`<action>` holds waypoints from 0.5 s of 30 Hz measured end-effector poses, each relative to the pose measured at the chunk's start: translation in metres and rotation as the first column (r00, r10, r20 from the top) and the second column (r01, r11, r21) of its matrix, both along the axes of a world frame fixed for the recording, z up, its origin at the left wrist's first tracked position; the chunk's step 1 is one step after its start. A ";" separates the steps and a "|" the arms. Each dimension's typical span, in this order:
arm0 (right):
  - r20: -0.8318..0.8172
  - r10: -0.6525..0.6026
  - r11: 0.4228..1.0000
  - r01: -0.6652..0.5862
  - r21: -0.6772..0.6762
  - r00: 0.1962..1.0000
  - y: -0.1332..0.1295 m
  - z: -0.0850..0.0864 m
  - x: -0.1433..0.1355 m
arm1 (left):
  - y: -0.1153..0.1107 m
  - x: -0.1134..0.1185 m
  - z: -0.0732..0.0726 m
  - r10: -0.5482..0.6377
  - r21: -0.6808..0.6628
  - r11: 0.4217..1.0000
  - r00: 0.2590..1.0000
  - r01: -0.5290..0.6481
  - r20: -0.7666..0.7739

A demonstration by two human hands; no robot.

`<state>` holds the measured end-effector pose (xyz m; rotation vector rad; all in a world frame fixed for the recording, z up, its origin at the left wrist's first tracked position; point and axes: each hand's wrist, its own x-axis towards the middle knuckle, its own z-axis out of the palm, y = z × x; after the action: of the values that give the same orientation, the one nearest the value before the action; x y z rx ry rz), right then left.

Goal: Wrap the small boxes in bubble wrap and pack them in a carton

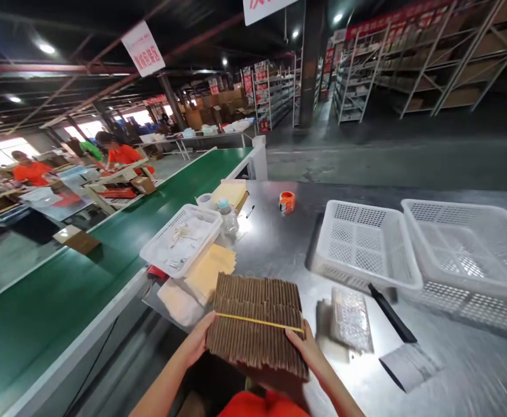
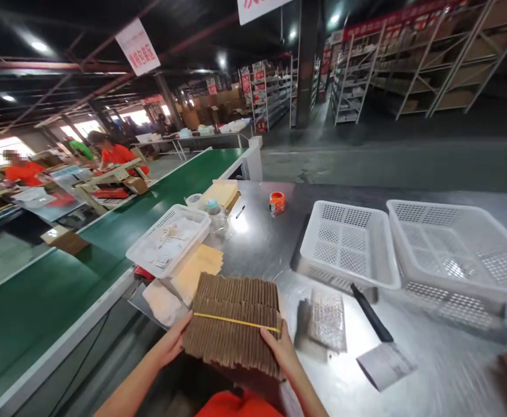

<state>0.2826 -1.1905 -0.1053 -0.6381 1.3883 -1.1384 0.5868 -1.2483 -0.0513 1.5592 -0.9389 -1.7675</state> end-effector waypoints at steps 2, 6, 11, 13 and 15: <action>-0.006 -0.027 0.999 0.027 0.018 1.000 -0.003 -0.019 0.013 | -0.010 0.008 -0.013 -0.053 -0.032 0.998 0.998 0.052 -0.033; -0.022 -0.098 0.991 0.100 0.089 0.995 0.012 -0.033 0.018 | -0.019 0.013 -0.035 -0.108 -0.046 0.993 0.993 0.106 -0.040; -0.009 -0.103 0.993 0.103 0.057 0.995 0.032 -0.010 0.013 | -0.019 0.020 -0.019 -0.124 0.066 0.990 0.992 0.122 0.021; -0.007 -0.060 0.988 0.060 0.142 0.998 0.037 0.013 0.003 | -0.028 0.029 0.016 -0.241 0.061 0.969 0.970 0.240 0.014; -0.020 0.008 0.982 -0.004 0.187 1.000 0.040 0.040 -0.012 | -0.044 0.036 0.057 -0.394 0.018 0.919 0.919 0.394 0.009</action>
<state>0.2702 -1.1506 -0.0654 -0.5197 1.4902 -0.9847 0.6225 -1.2918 0.0053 1.4649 -1.3229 -2.0394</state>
